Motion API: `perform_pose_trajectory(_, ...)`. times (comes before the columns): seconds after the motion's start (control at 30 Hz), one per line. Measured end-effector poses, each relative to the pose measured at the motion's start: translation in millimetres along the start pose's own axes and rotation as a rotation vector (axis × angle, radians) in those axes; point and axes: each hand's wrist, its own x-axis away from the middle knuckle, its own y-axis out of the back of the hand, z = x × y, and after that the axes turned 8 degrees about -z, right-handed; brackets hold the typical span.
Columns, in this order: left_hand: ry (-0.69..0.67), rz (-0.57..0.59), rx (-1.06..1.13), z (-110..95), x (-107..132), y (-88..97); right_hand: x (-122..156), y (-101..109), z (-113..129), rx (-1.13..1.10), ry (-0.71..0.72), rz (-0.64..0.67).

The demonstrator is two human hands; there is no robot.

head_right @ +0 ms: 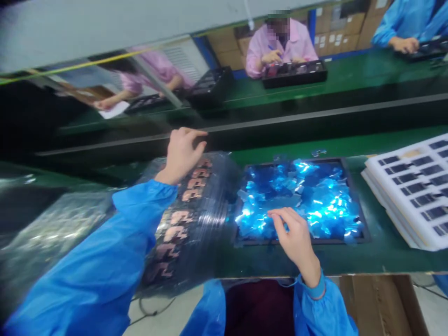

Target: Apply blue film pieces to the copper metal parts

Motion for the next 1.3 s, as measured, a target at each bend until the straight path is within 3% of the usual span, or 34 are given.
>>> perform_pose_trajectory(0.13,-0.228,0.238,0.185,-135,-41,-102.1,4,4,2,0.0,0.006,-0.054)
perform_pose_trajectory(0.17,-0.166,0.379,0.27,-170,-47,-128.8,5,6,3,0.007,0.003,-0.067)
perform_pose_trajectory(0.27,-0.129,0.521,0.365,-256,-51,-194.1,11,12,5,0.043,0.005,-0.105)
perform_pose_trajectory(0.33,-0.089,0.557,0.396,-290,-48,-219.6,13,16,5,0.072,0.017,-0.132)
perform_pose_trajectory(0.43,-0.004,0.608,0.464,-306,-47,-230.5,13,25,3,0.106,0.022,-0.184)
perform_pose_trajectory(0.53,0.076,0.634,0.59,-297,-51,-213.4,10,34,1,0.099,-0.02,-0.225)
perform_pose_trajectory(0.63,0.137,0.652,0.748,-273,-39,-173.8,-1,40,-1,0.066,-0.106,-0.383)
perform_pose_trajectory(0.7,0.176,0.691,0.854,-253,-16,-138.6,-11,42,-2,0.031,-0.158,-0.537)
perform_pose_trajectory(0.77,0.195,0.747,0.971,-233,16,-100.6,-23,39,-3,-0.026,-0.192,-0.606)
perform_pose_trajectory(0.87,0.18,0.797,1.06,-215,69,-49.2,-34,31,-1,-0.142,-0.227,-0.526)
perform_pose_trajectory(0.97,0.233,0.751,1.031,-209,109,-14.2,-32,23,3,-0.261,-0.267,-0.419)
perform_pose_trajectory(1.13,0.312,0.511,0.898,-204,149,14.5,-21,18,11,-0.31,-0.294,-0.288)
perform_pose_trajectory(1.3,0.407,0.375,0.877,-196,170,20.0,-20,12,13,-0.249,-0.241,-0.23)
